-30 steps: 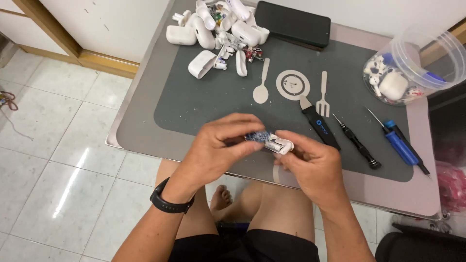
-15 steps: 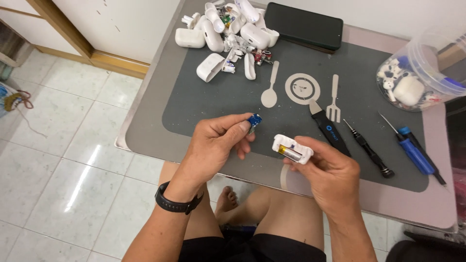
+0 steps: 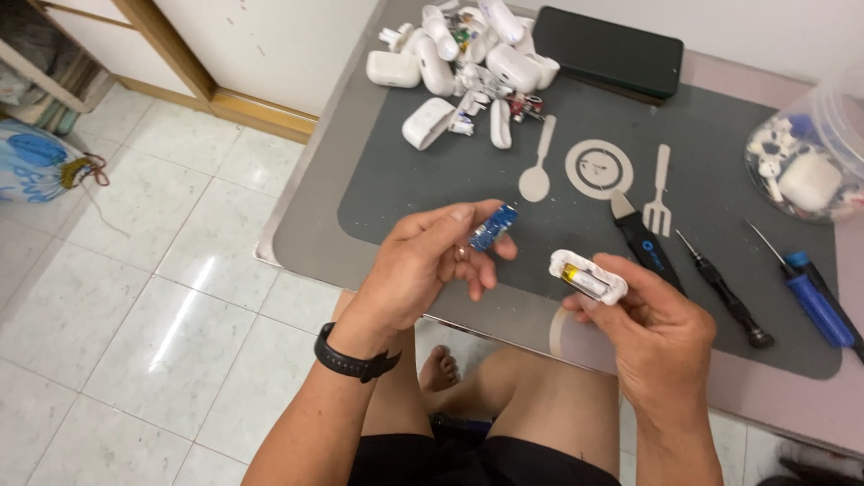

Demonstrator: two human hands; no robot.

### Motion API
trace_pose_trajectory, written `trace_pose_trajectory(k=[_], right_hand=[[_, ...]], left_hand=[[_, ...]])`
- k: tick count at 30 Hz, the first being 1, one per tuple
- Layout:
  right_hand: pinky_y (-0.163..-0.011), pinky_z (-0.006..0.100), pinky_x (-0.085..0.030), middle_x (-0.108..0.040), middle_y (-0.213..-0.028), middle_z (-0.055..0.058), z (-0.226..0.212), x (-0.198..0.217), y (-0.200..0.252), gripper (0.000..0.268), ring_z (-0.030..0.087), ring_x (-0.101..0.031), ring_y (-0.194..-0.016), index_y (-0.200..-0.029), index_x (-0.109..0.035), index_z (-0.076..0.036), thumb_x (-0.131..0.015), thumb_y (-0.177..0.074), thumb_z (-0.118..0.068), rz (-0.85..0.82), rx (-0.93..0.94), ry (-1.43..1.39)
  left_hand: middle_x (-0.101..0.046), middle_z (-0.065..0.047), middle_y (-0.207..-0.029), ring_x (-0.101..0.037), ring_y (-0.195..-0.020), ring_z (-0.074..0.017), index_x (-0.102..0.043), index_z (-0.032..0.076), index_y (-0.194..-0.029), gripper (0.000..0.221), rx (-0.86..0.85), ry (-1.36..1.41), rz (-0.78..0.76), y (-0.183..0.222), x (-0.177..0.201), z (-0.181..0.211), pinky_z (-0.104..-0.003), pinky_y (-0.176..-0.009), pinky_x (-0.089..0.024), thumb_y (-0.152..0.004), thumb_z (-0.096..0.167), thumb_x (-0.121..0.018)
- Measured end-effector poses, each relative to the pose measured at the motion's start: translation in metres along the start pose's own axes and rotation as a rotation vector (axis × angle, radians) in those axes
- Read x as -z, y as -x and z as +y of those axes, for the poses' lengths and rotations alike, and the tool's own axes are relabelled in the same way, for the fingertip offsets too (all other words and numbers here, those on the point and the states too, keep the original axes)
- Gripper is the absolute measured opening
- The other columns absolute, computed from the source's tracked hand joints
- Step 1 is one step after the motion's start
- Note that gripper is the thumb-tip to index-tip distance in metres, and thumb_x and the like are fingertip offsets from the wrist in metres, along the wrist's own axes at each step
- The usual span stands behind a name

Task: Assembling small electronic components, including a circuit board and battery, into a plastic earbud shell using manual tools.

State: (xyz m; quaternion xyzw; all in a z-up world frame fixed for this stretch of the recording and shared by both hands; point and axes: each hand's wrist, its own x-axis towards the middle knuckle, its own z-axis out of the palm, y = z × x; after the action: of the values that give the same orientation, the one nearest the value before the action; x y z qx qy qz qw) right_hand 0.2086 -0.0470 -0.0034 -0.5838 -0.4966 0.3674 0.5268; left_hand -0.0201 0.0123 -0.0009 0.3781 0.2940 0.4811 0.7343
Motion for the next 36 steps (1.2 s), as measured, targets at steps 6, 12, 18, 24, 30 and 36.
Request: trace_pose_trajectory(k=[6,12,18,24,30,36], right_hand=[[-0.075,0.036,-0.067,-0.074,-0.100,0.024,0.003,-0.001,0.001,0.040,0.030,-0.076,-0.078,-0.125,-0.067,0.007,-0.070,-0.085,0.013,0.041,-0.016,-0.024],[-0.075,0.033,-0.065,-0.074,-0.099,0.026,0.006,-0.003,0.002,0.040,0.029,-0.076,-0.079,-0.124,-0.067,0.008,-0.071,-0.085,0.015,0.034,0.015,0.005],[-0.077,0.032,-0.066,-0.074,-0.099,0.025,0.003,-0.005,0.002,0.039,0.030,-0.076,-0.078,-0.123,-0.068,0.007,-0.070,-0.085,0.016,0.050,0.004,0.004],[-0.076,0.030,-0.065,-0.073,-0.097,0.023,0.002,-0.007,0.002,0.035,0.028,-0.075,-0.077,-0.122,-0.068,0.008,-0.071,-0.087,0.014,0.062,0.006,0.021],[-0.075,0.032,-0.065,-0.073,-0.100,0.025,0.001,-0.006,0.003,0.037,0.030,-0.076,-0.078,-0.124,-0.067,0.009,-0.070,-0.087,0.014,0.043,0.016,0.024],[-0.076,0.031,-0.065,-0.074,-0.099,0.025,0.001,-0.006,0.003,0.038,0.029,-0.075,-0.079,-0.124,-0.067,0.009,-0.069,-0.087,0.016,0.040,0.012,0.040]], left_hand=[[-0.069,-0.032,-0.116,-0.071,-0.078,-0.0308,-0.054,-0.010,-0.142,0.053,-0.018,0.019,-0.044,0.001,0.001,0.000,-0.037,-0.065,-0.060,-0.102,0.024,-0.051],[-0.070,-0.022,-0.124,-0.074,-0.093,-0.0286,-0.055,-0.001,-0.144,0.045,-0.082,-0.111,-0.025,0.000,0.000,-0.010,-0.035,-0.079,-0.065,-0.099,-0.001,-0.051],[-0.070,-0.021,-0.126,-0.075,-0.099,-0.0281,-0.055,-0.003,-0.143,0.046,-0.087,-0.159,0.013,0.001,-0.005,-0.006,-0.033,-0.079,-0.067,-0.097,-0.002,-0.054],[-0.071,-0.028,-0.121,-0.076,-0.098,-0.0334,-0.054,-0.003,-0.144,0.044,-0.066,-0.098,-0.012,0.000,0.001,-0.007,-0.039,-0.076,-0.067,-0.100,0.004,-0.053],[-0.072,-0.028,-0.119,-0.076,-0.098,-0.0338,-0.054,-0.003,-0.144,0.044,-0.081,-0.082,-0.017,0.000,0.001,-0.009,-0.040,-0.077,-0.067,-0.100,0.004,-0.055],[-0.071,-0.029,-0.121,-0.075,-0.099,-0.0322,-0.053,-0.002,-0.144,0.044,-0.084,-0.105,-0.012,0.000,-0.001,-0.009,-0.039,-0.081,-0.067,-0.101,0.003,-0.052]])
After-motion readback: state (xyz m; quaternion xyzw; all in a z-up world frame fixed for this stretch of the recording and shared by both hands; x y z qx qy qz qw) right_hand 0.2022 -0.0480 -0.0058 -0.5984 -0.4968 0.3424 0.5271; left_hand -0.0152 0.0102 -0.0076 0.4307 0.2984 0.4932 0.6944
